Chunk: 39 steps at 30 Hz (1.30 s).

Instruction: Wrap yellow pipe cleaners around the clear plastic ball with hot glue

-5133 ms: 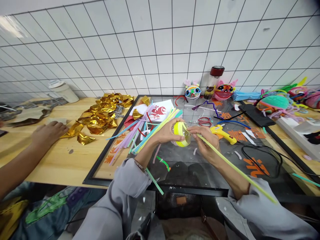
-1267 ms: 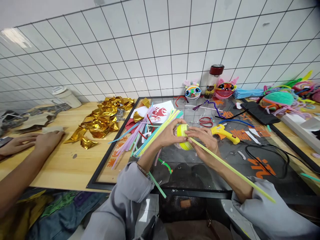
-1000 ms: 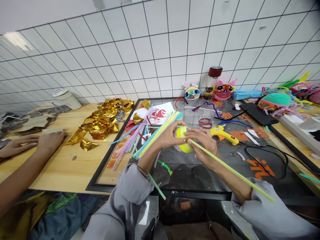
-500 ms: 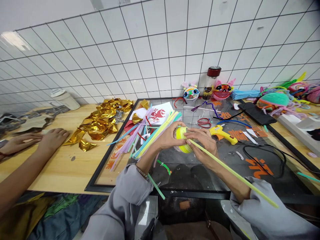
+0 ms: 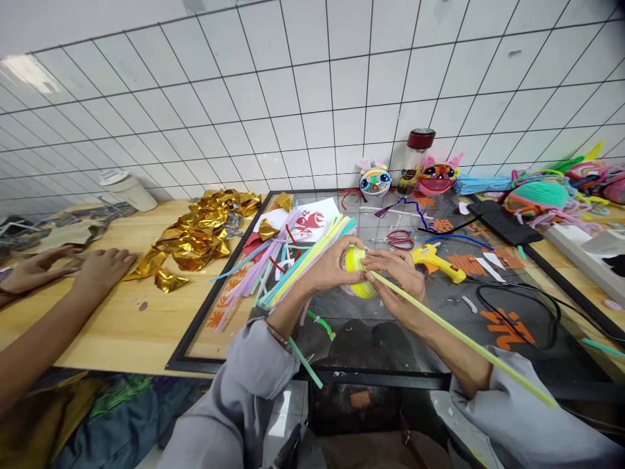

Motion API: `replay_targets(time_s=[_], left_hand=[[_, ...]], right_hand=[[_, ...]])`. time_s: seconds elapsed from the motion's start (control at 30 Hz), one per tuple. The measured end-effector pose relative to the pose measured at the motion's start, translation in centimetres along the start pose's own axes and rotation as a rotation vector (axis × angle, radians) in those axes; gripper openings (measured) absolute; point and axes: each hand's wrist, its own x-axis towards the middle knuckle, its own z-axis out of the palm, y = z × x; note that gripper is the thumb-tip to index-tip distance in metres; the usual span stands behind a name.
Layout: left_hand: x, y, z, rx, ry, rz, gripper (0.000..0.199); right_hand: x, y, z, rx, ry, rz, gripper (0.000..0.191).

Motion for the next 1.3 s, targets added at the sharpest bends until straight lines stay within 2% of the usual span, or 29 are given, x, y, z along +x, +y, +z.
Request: replay_targets(time_s=[0.17,0.3,0.5,0.73,1.3], left_hand=[[-0.05,0.07,0.17,-0.029,-0.001,0.014,0.050],[-0.12,-0.18,0.34,-0.094,0.014,0.002,0.060],[-0.22,-0.19,0.09,-0.021,-0.011,-0.050,0.070],[-0.11,-0.13,-0.11,0.061,-0.011,0.010,0.061],[0.04,0.18,0.05,0.058,0.016,0.065,0.048]], right_hand=[[0.00,0.00,0.02,0.002,0.006,-0.005,0.007],[0.03,-0.01,0.02,0.003,0.013,-0.011,0.007],[0.05,-0.05,-0.09,0.017,0.002,0.004,0.010],[0.06,-0.07,-0.03,0.016,0.007,-0.010,0.009],[-0.07,0.06,0.07,0.018,0.015,-0.020,0.009]])
